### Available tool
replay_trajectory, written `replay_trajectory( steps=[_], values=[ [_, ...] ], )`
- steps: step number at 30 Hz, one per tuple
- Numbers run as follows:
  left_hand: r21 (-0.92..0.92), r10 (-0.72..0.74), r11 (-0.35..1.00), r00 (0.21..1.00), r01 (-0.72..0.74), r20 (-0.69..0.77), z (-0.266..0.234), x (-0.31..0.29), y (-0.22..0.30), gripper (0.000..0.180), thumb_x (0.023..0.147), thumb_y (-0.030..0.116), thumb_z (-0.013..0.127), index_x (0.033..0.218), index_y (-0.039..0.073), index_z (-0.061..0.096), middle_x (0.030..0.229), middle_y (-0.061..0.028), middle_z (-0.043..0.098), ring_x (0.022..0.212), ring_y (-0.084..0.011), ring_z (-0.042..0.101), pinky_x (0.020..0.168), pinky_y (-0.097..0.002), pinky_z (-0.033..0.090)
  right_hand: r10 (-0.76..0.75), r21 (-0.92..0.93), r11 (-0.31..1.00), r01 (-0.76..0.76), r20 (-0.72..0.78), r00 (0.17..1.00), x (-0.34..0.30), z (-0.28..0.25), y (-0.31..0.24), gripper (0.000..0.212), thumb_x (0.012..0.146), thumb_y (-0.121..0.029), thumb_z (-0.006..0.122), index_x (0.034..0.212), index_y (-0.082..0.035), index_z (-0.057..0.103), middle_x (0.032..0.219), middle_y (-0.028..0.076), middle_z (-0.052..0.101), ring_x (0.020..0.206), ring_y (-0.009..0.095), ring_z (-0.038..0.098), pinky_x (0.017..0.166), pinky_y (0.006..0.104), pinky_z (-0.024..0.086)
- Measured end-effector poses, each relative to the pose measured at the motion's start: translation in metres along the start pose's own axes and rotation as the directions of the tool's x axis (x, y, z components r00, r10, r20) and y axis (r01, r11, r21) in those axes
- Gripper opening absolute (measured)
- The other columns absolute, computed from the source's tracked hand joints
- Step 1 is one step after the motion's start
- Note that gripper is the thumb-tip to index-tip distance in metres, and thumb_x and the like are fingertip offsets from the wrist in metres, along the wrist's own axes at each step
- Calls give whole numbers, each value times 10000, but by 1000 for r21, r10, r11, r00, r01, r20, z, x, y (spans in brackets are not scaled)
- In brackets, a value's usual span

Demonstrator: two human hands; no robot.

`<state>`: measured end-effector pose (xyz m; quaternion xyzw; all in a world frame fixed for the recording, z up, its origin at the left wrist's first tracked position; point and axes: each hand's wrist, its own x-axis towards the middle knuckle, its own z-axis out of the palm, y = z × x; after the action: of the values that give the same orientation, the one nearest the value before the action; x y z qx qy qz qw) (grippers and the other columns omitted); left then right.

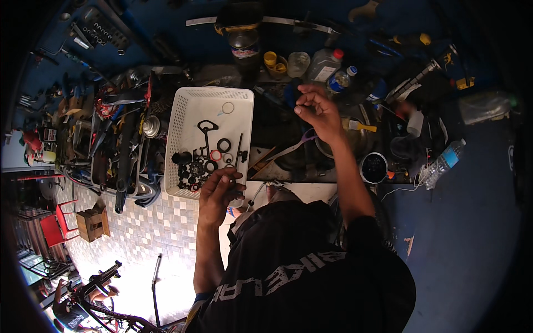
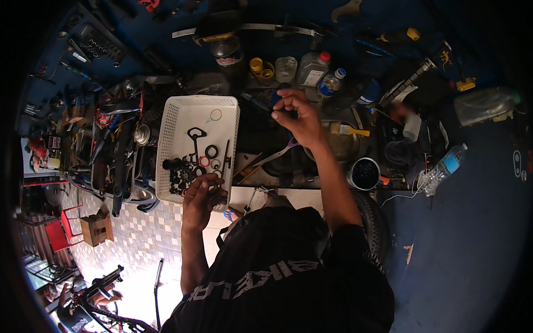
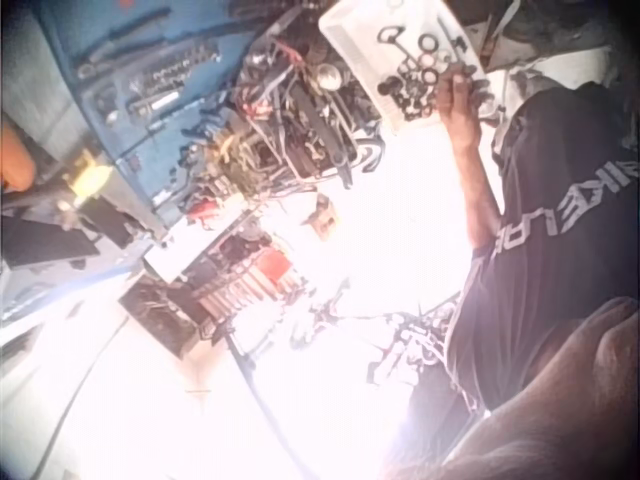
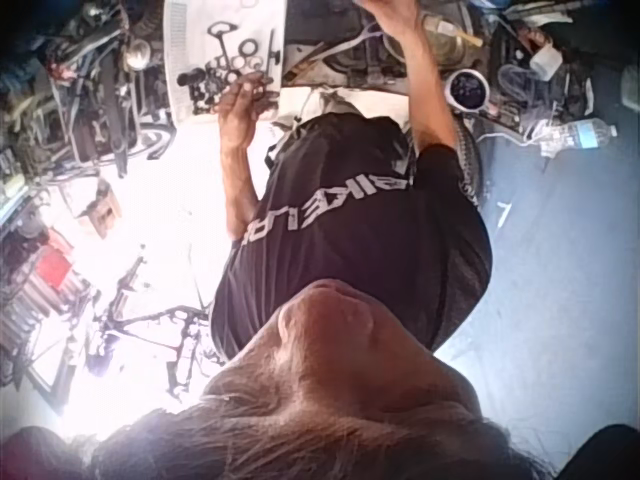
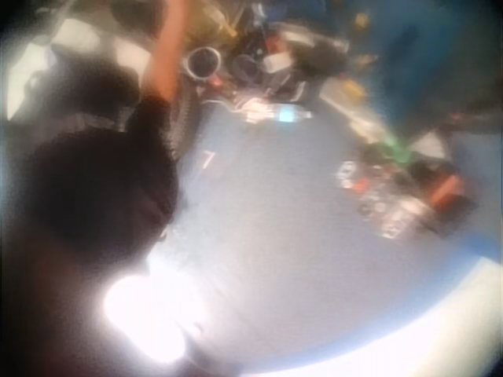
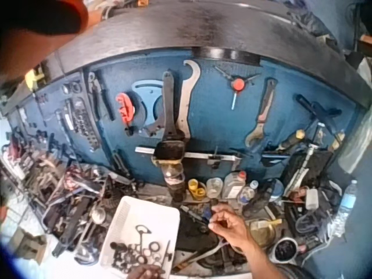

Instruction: The person sorts small bicycle parts from a white basket, then handles a bicycle frame and attaches a rear shock absorber linkage. The person picks and places various bushings and seals, then fits the linkage onto the frame.

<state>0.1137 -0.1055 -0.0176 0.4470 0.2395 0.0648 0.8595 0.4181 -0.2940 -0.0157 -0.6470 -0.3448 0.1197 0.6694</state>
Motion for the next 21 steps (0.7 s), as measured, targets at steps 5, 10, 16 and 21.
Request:
replay_trajectory(
  steps=[5,10,16,21],
  values=[
    [-47,0,999,1000,-1,-24,9,2,-3,312,1056,241,562,1269,15,589,1145,-133,659,937,-227,705,721,-322,591,-72,-23,997,73,44,996,-9,9,-15,150,848,-74,797,952,-63,690,1336,48,551,1233,175,510,1023,332,400],
    [-4,1,1000,1000,-1,-13,16,6,-5,314,1066,254,537,1275,23,576,1167,-134,657,938,-230,701,727,-327,594,-81,43,996,79,61,995,-9,11,-30,143,850,-65,796,940,-55,685,1332,70,538,1308,218,489,1103,379,366],
    [4,-5,1000,1000,6,-22,25,10,-10,320,1068,269,530,1279,31,570,1172,-133,655,942,-226,696,733,-329,595,-71,81,995,66,70,995,-7,6,-29,126,864,-68,785,952,-51,697,1322,78,539,1307,216,482,1083,378,380],
    [-16,9,1000,996,-11,-84,28,6,-8,308,1061,270,546,1246,28,589,1145,-131,661,943,-221,698,728,-330,600,-58,20,998,57,92,994,-1,0,-15,91,895,-100,753,954,-43,712,1299,74,558,1282,210,503,1043,379,400]
  ],
)
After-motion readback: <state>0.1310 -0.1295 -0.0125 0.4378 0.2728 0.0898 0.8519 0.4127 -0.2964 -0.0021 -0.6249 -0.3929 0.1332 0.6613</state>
